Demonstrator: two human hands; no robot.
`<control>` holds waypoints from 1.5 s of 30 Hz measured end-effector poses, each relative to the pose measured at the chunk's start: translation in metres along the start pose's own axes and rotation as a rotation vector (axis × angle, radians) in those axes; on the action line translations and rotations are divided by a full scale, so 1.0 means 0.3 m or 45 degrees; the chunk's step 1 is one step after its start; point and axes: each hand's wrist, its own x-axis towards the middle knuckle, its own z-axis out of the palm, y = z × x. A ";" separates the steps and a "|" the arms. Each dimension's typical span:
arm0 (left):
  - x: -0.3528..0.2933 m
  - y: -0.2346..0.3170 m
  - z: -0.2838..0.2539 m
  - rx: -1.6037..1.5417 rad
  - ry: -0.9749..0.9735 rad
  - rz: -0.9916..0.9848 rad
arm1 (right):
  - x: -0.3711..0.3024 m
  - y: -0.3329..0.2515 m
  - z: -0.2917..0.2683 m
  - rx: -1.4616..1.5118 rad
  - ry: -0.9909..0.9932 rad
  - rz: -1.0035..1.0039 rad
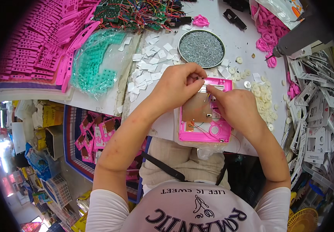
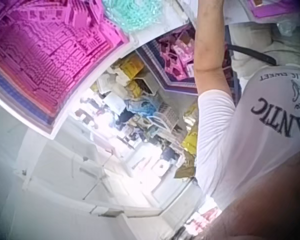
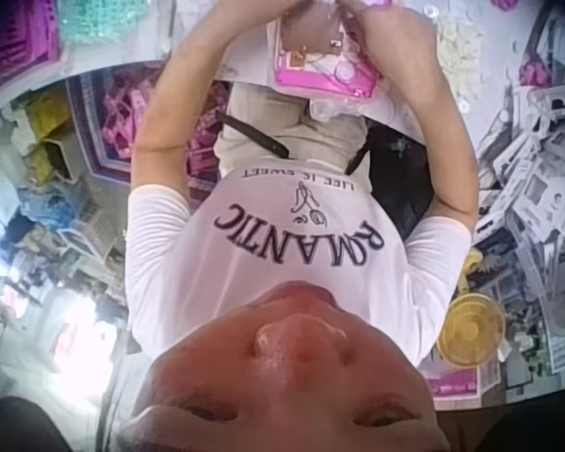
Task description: Assembling and packaging small toy components into a pink plastic frame and sealing it.
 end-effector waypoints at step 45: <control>0.107 0.077 0.042 0.895 -0.662 0.260 | -0.078 -0.064 0.043 0.292 0.426 -0.049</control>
